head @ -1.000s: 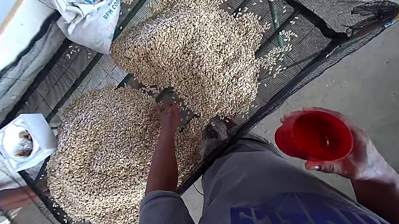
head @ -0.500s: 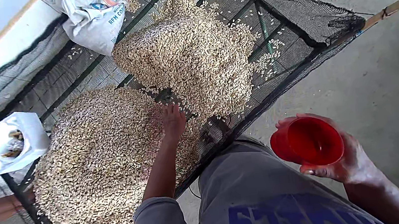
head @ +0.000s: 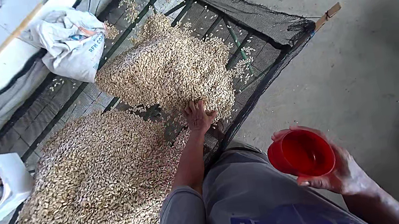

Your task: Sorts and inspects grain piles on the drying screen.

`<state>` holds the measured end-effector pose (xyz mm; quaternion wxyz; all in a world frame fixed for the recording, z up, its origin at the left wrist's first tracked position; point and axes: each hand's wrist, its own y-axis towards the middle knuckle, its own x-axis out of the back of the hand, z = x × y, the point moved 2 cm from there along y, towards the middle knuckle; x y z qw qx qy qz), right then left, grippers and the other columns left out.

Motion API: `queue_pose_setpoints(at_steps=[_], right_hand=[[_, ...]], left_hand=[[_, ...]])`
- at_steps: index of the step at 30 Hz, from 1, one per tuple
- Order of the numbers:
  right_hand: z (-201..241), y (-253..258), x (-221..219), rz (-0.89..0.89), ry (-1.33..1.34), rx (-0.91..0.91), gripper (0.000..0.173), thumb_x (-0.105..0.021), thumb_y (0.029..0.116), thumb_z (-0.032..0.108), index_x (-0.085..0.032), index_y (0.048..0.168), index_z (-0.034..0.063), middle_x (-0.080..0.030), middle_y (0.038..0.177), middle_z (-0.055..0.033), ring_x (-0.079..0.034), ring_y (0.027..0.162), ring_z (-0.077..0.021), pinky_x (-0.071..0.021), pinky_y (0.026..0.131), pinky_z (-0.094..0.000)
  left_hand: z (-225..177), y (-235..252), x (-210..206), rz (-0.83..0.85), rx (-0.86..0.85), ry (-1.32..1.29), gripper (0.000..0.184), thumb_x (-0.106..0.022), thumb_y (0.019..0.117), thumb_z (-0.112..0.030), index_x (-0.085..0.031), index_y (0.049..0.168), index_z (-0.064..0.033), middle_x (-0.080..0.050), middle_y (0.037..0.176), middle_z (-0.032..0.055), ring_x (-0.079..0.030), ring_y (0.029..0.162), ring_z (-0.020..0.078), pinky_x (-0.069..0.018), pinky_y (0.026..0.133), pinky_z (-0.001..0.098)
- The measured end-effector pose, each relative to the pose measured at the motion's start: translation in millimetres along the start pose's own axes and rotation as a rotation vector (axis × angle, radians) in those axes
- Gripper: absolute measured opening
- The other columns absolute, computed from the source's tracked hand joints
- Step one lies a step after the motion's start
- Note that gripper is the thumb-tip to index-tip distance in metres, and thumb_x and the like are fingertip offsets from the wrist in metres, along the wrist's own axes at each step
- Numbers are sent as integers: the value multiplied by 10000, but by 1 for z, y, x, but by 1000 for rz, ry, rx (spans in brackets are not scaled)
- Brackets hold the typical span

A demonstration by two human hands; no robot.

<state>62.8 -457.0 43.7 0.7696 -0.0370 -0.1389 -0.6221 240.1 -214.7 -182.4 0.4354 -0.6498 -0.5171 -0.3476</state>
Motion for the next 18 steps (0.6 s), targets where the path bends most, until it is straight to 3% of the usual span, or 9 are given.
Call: queue_pose_setpoints(at_steps=[2, 6, 8, 12, 14, 16, 18], right_hand=[[1, -3, -2, -6, -3, -5, 956, -854, 751, 575, -425, 1523, 212, -647, 1378, -66, -620, 1278, -228, -527, 1095, -411], [3, -8, -7, 3, -14, 12, 964, -858, 746, 575, -415, 1528, 226, -647, 1374, -68, -619, 1278, -224, -528, 1091, -403], [4, -10, -9, 10, -16, 17, 961, -852, 751, 580, -411, 1529, 228, -647, 1375, -65, -618, 1278, -221, -528, 1089, -401], [3, -14, -15, 22, 15, 14, 963, -858, 754, 564, -422, 1519, 174, -648, 1366, -92, -620, 1272, -238, -528, 1089, -415], [3, -15, -18, 33, 21, 15, 964, -860, 756, 560, -422, 1514, 157, -642, 1374, -94, -613, 1283, -230, -522, 1097, -408], [4, -14, -21, 40, 23, 24, 962, -858, 759, 559, -425, 1509, 139, -641, 1378, -86, -609, 1291, -210, -516, 1107, -392], [3, -14, -24, 41, 40, 29, 970, -862, 758, 553, -430, 1502, 104, -640, 1378, -105, -606, 1295, -216, -512, 1113, -400]], left_hand=[[0, -3, -3, 23, -84, 86, 688, -691, 872, -597, -591, 1430, -206, -376, 1580, 263, -308, 1475, 493, -263, 1133, 707], [12, 0, 21, 203, -111, 151, 527, -715, 901, -373, -627, 1385, -181, -465, 1535, 204, -353, 1454, 469, -324, 1106, 698], [24, -2, 30, 222, -106, 167, 511, -701, 916, -374, -632, 1380, -171, -533, 1468, 186, -437, 1392, 442, -398, 1037, 668], [45, -21, 29, 238, -190, 223, 473, -568, 997, -429, -613, 1410, -204, -541, 1472, 153, -425, 1411, 430, -394, 1057, 667], [57, -38, 31, 264, -233, 229, 456, -584, 992, -419, -635, 1374, -175, -547, 1456, 180, -431, 1408, 448, -366, 1094, 679], [75, -60, 33, 247, -258, 218, 417, -590, 989, -369, -663, 1331, -140, -561, 1422, 223, -486, 1339, 483, -421, 1007, 690], [94, -85, 38, 249, -258, 213, 408, -547, 1022, -387, -678, 1307, -125, -558, 1418, 246, -496, 1327, 498, -436, 993, 695]])
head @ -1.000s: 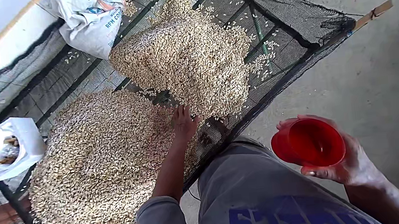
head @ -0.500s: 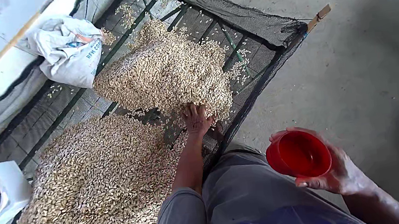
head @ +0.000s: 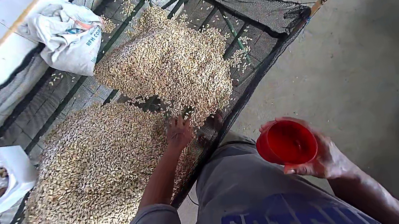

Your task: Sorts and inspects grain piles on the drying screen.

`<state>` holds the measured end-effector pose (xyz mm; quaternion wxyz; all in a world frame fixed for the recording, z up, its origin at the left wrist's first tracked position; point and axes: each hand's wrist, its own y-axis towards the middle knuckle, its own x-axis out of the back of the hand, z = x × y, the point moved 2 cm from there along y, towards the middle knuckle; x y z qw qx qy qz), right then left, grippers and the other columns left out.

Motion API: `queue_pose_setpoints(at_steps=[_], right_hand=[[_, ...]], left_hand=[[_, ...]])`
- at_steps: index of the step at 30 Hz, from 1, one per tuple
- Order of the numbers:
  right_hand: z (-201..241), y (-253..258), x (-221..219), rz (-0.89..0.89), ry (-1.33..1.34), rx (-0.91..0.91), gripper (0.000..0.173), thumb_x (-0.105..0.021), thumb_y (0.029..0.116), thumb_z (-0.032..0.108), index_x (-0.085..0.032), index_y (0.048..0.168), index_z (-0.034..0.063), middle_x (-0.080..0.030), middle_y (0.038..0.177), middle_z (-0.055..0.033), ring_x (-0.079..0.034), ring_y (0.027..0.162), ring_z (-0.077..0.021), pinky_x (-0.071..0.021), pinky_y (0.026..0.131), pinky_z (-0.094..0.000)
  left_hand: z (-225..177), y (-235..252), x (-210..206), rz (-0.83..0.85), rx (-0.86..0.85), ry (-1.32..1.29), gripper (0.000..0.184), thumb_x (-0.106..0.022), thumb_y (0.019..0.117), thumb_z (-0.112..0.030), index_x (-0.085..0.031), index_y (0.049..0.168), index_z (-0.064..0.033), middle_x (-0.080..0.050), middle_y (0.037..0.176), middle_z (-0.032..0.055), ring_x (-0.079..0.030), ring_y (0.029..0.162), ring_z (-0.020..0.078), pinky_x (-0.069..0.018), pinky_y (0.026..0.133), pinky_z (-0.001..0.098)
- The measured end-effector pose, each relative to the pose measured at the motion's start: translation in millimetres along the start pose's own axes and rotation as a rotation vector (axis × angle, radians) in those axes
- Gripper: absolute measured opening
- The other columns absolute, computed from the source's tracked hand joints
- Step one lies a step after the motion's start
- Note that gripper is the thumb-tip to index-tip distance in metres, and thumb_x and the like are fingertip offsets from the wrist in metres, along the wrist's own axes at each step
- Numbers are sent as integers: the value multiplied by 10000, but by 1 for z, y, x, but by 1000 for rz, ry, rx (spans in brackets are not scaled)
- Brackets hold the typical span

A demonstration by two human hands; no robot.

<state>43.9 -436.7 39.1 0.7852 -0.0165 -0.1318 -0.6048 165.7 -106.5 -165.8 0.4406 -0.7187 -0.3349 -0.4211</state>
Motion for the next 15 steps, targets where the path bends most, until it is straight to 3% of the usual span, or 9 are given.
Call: queue_pose_setpoints(at_steps=[3, 5, 7, 11, 15], right_hand=[[-2, 1, -4, 11, 20, -1, 978, -860, 761, 554, -433, 1482, 49, -637, 1366, -135, -603, 1294, -224, -508, 1114, -410], [-3, 5, -7, 21, 28, 11, 989, -858, 767, 550, -429, 1473, 7, -635, 1363, -148, -599, 1300, -216, -506, 1119, -399], [-3, 9, -10, 34, 28, 41, 982, -851, 776, 549, -430, 1467, -9, -639, 1356, -152, -598, 1300, -212, -503, 1121, -390], [1, 12, -11, 48, 46, 70, 971, -862, 771, 528, -430, 1465, 4, -627, 1365, -162, -593, 1304, -228, -499, 1125, -402], [1, 3, -2, -20, 39, 67, 970, -862, 763, 547, -445, 1466, 25, -640, 1365, -120, -605, 1293, -206, -514, 1112, -391]], left_hand=[[8, -41, 3, 165, 61, 23, 637, -514, 990, -621, -604, 1409, -150, -451, 1534, 258, -362, 1436, 532, -366, 1054, 742], [8, -57, 7, 247, 77, 59, 743, -594, 922, -666, -555, 1461, -156, -410, 1562, 267, -311, 1459, 546, -330, 1068, 762], [6, -65, 12, 316, 92, 89, 694, -662, 925, -547, -530, 1489, -164, -409, 1557, 273, -320, 1448, 554, -337, 1054, 767], [21, -66, 32, 427, 179, 115, 523, -726, 905, -246, -599, 1405, -154, -451, 1513, 248, -405, 1383, 537, -490, 933, 705], [61, -79, 79, 296, 270, 20, 456, -694, 889, -103, -651, 1343, -107, -567, 1394, 264, -524, 1276, 527, -473, 931, 736]])
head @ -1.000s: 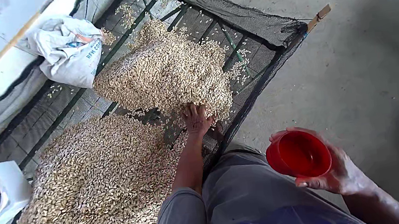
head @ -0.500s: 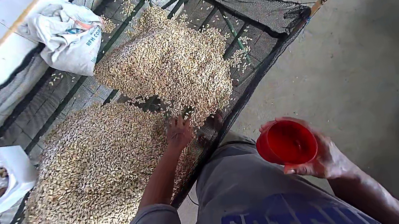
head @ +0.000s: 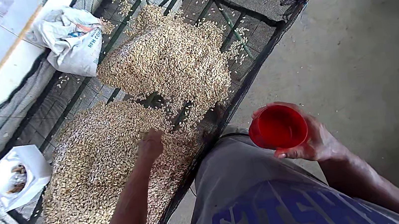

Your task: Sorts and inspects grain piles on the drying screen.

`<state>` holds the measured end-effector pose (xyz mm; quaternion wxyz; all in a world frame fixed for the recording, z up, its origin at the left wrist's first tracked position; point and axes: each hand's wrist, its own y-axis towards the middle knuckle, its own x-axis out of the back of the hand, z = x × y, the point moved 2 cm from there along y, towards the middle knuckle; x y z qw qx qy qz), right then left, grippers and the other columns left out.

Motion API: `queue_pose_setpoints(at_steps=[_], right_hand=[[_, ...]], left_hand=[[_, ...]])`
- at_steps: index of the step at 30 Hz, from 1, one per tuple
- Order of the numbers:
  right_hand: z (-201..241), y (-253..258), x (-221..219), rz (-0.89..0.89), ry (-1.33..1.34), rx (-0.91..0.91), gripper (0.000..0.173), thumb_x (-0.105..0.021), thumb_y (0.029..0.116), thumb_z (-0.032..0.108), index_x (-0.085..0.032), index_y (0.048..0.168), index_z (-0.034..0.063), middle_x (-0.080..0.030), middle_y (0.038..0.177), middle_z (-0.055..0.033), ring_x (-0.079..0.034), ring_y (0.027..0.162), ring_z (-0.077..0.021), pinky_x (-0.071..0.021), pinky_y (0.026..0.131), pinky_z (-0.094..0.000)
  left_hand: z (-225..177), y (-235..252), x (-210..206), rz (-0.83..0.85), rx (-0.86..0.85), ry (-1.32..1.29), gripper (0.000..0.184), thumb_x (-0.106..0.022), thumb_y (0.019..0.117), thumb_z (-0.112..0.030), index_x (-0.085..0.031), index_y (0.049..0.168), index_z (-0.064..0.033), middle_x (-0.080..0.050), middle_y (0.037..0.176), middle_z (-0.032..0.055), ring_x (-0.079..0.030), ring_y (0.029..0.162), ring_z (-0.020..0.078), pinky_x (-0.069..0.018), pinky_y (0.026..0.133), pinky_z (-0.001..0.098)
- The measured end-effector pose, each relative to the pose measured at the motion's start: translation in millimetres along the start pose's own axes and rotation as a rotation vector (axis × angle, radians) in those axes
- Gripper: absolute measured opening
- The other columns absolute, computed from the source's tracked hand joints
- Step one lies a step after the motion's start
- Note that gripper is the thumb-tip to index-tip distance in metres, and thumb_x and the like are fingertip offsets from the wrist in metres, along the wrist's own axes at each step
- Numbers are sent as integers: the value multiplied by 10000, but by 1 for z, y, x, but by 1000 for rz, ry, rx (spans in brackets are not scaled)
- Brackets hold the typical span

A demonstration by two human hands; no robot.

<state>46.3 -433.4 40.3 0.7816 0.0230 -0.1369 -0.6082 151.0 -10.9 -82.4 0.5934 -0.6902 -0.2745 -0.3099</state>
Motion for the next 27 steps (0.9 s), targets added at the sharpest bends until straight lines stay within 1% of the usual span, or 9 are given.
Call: queue_pose_setpoints(at_steps=[7, 11, 13, 15, 18, 20, 22, 25, 27], right_hand=[[-7, -3, 6, -42, -31, 4, 987, -842, 766, 587, -439, 1452, 3, -645, 1347, -119, -612, 1277, -183, -519, 1100, -379], [-4, 6, 7, -23, -48, 28, 979, -836, 768, 592, -438, 1464, 29, -638, 1365, -78, -599, 1286, -138, -507, 1109, -347], [-3, 9, 8, -22, -46, 41, 968, -840, 770, 580, -439, 1467, 41, -635, 1370, -71, -595, 1290, -140, -504, 1111, -351], [-3, 12, 10, -17, -51, 44, 974, -840, 768, 582, -434, 1469, 39, -634, 1368, -72, -595, 1289, -141, -504, 1110, -351], [-3, 12, 12, -11, -64, 54, 980, -835, 773, 583, -429, 1466, 23, -630, 1373, -90, -594, 1291, -144, -503, 1110, -348], [-4, 11, 12, -15, -54, 55, 977, -841, 774, 569, -431, 1465, 15, -630, 1371, -98, -594, 1293, -151, -502, 1111, -349], [-4, 11, 12, -21, -55, 52, 969, -841, 774, 565, -433, 1460, 14, -632, 1368, -91, -593, 1292, -139, -500, 1111, -338], [-5, 11, 12, -19, -53, 56, 976, -838, 777, 569, -434, 1460, 1, -635, 1365, -100, -597, 1290, -150, -501, 1114, -348], [-5, 11, 13, -19, -35, 61, 976, -844, 776, 562, -435, 1465, 7, -633, 1368, -104, -599, 1288, -168, -501, 1116, -366]], left_hand=[[103, -69, 84, -545, 287, -643, 440, -760, 927, -225, -628, 1312, -58, -655, 1196, 301, -637, 1098, 485, -477, 914, 731], [144, -110, 96, -853, 318, -919, 525, -674, 977, -365, -552, 1378, -48, -609, 1331, 179, -610, 1191, 256, -508, 1010, 514], [161, -123, 92, -987, 342, -1062, 577, -620, 987, -500, -539, 1389, -94, -630, 1254, 77, -636, 1093, 156, -544, 947, 437], [168, -133, 92, -1085, 341, -1219, 439, -537, 1030, -515, -555, 1291, -163, -670, 1057, -54, -685, 896, 70, -597, 798, 329], [177, -141, 89, -1131, 349, -1396, 436, -356, 1083, -552, -583, 1192, -197, -713, 862, -71, -696, 685, 69, -582, 570, 264], [182, -143, 84, -1118, 343, -1501, 478, -263, 1091, -573, -568, 1174, -215, -712, 891, -51, -688, 691, 87, -563, 557, 259], [189, -143, 78, -1140, 299, -1541, 419, -284, 1102, -532, -548, 1166, -213, -702, 925, -44, -689, 734, 93, -572, 598, 264], [191, -144, 72, -1207, 243, -1555, 183, -486, 1094, -291, -488, 1249, -195, -671, 977, -45, -702, 806, 98, -606, 691, 265], [193, -145, 70, -1247, 220, -1554, 283, -558, 1048, -138, -472, 1318, -155, -669, 1037, -27, -710, 850, 121, -615, 748, 285]])
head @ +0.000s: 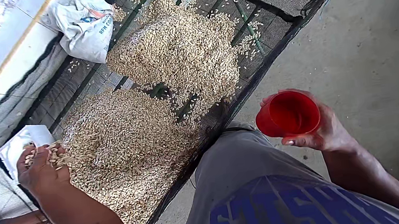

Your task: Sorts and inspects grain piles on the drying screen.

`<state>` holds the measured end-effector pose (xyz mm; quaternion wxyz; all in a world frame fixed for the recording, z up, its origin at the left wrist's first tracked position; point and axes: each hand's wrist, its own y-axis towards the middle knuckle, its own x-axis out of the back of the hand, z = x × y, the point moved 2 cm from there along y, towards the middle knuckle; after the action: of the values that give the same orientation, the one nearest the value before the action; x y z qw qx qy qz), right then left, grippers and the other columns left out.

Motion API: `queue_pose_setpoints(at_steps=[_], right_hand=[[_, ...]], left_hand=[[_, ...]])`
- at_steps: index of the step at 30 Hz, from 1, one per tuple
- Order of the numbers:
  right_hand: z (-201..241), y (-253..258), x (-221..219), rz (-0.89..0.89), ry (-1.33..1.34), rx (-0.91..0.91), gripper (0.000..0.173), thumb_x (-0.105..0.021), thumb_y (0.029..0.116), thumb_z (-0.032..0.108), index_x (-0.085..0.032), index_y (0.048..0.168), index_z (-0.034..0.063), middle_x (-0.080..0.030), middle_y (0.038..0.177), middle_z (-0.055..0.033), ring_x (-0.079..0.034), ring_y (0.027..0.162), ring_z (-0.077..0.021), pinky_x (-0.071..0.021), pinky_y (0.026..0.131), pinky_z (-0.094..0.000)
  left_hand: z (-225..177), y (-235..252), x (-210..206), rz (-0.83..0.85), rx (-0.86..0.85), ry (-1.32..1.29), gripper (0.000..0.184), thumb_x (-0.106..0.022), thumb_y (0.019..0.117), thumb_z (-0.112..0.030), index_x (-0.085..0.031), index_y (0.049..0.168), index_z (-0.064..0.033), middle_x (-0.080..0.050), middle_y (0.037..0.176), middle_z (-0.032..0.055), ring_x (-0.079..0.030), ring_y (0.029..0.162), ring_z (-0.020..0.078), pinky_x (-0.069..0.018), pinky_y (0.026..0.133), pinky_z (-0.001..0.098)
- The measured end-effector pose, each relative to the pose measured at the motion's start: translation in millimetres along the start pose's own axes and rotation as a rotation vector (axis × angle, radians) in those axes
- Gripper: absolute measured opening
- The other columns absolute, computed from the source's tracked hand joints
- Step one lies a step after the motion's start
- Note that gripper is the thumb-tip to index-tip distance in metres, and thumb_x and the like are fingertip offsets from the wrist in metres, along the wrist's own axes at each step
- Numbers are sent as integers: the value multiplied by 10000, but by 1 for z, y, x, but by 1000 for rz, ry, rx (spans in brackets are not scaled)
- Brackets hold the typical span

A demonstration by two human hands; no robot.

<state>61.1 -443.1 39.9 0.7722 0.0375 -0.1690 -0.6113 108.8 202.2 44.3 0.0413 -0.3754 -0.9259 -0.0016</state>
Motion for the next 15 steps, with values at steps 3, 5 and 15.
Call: queue_pose_setpoints(at_steps=[3, 5, 15], right_hand=[[0, 0, 0, 1, -3, -3, 969, -839, 776, 571, -435, 1463, 20, -631, 1375, -84, -594, 1296, -155, -498, 1118, -355], [-1, 0, 1, 1, 4, -10, 971, -841, 774, 570, -436, 1465, 23, -631, 1378, -92, -596, 1296, -167, -501, 1117, -363], [-6, 3, 7, -3, -1, -18, 957, -840, 775, 570, -444, 1461, 33, -632, 1377, -86, -599, 1292, -164, -504, 1114, -365]], left_hand=[[-4, -1, 2, 2, -16, -60, 356, -564, 1031, -85, -463, 1368, -137, -640, 1159, -4, -697, 1019, 159, -607, 896, 350], [-4, 1, 3, 37, -49, -92, 270, -519, 1069, -184, -486, 1334, -148, -662, 1140, -11, -696, 1022, 159, -599, 909, 365], [4, -26, -29, 137, 99, 638, 648, -513, 1027, -563, -551, 1416, -46, -590, 1416, 136, -544, 1310, 235, -419, 1086, 523]])
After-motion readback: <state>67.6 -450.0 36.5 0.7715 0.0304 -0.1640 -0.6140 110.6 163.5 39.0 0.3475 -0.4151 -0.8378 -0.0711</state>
